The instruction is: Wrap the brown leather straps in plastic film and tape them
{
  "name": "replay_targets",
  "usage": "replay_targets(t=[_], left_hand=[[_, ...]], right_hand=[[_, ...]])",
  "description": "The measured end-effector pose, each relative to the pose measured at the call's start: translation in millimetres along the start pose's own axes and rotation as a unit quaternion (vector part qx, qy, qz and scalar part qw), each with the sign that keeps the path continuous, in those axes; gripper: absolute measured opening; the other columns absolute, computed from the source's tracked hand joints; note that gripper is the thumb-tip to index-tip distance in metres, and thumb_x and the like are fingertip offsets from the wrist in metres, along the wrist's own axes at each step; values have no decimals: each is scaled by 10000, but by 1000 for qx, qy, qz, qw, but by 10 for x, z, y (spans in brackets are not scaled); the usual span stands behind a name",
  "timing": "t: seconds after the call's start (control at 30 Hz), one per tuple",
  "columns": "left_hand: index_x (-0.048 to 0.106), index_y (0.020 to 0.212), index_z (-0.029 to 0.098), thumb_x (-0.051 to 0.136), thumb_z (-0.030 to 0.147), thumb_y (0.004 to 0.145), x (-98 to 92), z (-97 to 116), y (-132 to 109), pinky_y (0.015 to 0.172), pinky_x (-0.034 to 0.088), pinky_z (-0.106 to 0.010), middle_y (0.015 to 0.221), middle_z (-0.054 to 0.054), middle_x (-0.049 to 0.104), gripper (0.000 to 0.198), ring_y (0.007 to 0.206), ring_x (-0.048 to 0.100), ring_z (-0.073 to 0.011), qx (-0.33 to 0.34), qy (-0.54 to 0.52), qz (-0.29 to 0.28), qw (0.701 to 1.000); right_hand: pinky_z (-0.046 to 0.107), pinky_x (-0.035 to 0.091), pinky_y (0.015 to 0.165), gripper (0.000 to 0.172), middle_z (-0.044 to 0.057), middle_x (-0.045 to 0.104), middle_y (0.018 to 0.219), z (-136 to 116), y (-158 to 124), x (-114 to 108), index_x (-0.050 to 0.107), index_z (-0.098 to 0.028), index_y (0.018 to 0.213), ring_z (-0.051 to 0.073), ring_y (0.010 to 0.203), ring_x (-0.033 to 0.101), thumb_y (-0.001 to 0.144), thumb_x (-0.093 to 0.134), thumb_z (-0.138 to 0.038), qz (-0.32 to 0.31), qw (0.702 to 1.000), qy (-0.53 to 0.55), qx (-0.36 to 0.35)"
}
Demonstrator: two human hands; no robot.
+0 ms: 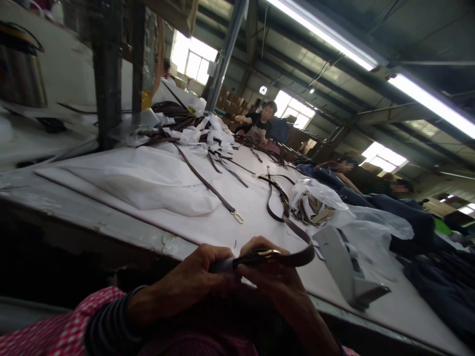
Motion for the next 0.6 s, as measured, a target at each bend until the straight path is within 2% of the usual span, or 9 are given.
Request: replay_targets(t=[0.07,0.13,0.2,0.27,0.43,0.6], left_hand=[[663,819,145,710,259,809,-10,38,-10,595,328,-215,645,56,546,124,627,456,-106,9,35,13,999],[674,846,147,700,269,818,-15,39,-21,596,325,-222,642,60,537,128,618,446,-108,3,54,21,998],[689,869,144,713,284,818,-19,7,-16,592,323,-227,633,59,540,150,608,449,-109,-6,65,26,998],[699,876,143,742,302,808,-9,-48,15,587,330,-227,624,55,554,179,600,465,-110,-13,63,25,998],[722,866,145,837,311,723,101,-163,136,568,409,-228,617,29,613,247,543,523,-110,-27,-29,-36,999],[749,873,130,862,270,694,206,-143,176,536,400,-202,651,7,625,254,537,533,-96,-36,-90,-88,991]], right_hand=[[185,411,553,268,-10,625,786,22,-51,-21,660,-191,973,97,641,536,839,800,-376,-1,1000,11,3],[176,375,488,300,-6,635,791,9,-102,-151,648,-208,1049,85,579,501,864,771,-409,33,999,18,-21],[168,346,436,270,-5,623,749,-23,-150,-323,661,-208,1051,86,543,479,892,742,-409,80,995,25,-55],[169,353,419,205,7,612,726,-65,-176,-430,703,-189,994,100,557,502,906,727,-373,96,992,30,-81],[203,459,499,85,63,649,914,-214,-184,-429,780,-182,896,154,745,609,890,736,-254,48,989,59,-124],[230,490,529,72,60,664,885,-201,-205,-395,803,-199,892,175,747,643,874,757,-252,4,992,66,-111]])
Point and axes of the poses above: each hand's wrist, its own y-axis towards the middle knuckle, its own x-axis out of the palm, z = x × y, the point moved 8 cm from there along y, towards the middle knuckle
